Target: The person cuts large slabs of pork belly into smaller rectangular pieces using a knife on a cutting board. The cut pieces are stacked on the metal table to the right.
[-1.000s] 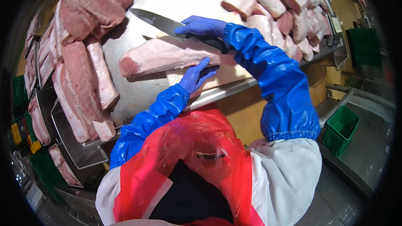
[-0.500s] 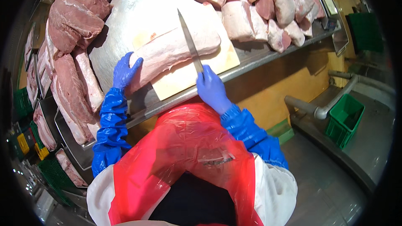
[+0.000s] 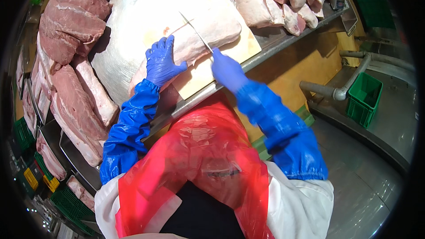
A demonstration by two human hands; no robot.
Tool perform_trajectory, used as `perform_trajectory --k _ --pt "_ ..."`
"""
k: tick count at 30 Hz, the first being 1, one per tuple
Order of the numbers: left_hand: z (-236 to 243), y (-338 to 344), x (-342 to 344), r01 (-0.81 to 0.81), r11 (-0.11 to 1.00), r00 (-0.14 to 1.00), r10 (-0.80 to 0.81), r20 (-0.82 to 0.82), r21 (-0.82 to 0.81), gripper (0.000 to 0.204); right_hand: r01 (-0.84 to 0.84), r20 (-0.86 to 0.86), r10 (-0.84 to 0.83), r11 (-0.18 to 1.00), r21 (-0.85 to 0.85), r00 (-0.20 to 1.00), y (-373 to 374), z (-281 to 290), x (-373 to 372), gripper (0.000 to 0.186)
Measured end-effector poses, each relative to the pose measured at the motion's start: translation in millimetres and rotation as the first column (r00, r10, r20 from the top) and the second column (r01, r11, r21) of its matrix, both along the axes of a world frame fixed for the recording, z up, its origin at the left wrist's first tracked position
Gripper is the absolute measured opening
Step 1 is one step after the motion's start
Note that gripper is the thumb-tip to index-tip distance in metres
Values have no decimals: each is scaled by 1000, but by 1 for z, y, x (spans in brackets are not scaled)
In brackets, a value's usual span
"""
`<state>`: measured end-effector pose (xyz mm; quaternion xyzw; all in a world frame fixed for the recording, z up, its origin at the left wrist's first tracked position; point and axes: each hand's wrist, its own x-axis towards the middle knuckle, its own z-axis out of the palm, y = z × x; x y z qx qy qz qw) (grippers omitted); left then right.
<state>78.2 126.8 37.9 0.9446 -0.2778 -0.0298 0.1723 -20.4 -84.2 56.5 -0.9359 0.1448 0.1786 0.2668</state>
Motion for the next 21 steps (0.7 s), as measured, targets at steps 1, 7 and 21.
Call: perform_trajectory --k 1,7,21 --pt "1 -6 0 15 1000 1000 -15 9 11 90 -11 79 14 999 -49 997 0 -22 23 22" --pt "-12 4 19 -43 998 999 41 35 38 103 -7 73 9 1000 -18 997 6 -35 -16 22" --pt "-50 -125 117 17 976 883 -117 -454 -217 60 398 29 -616 543 739 787 -123 -49 -43 26"
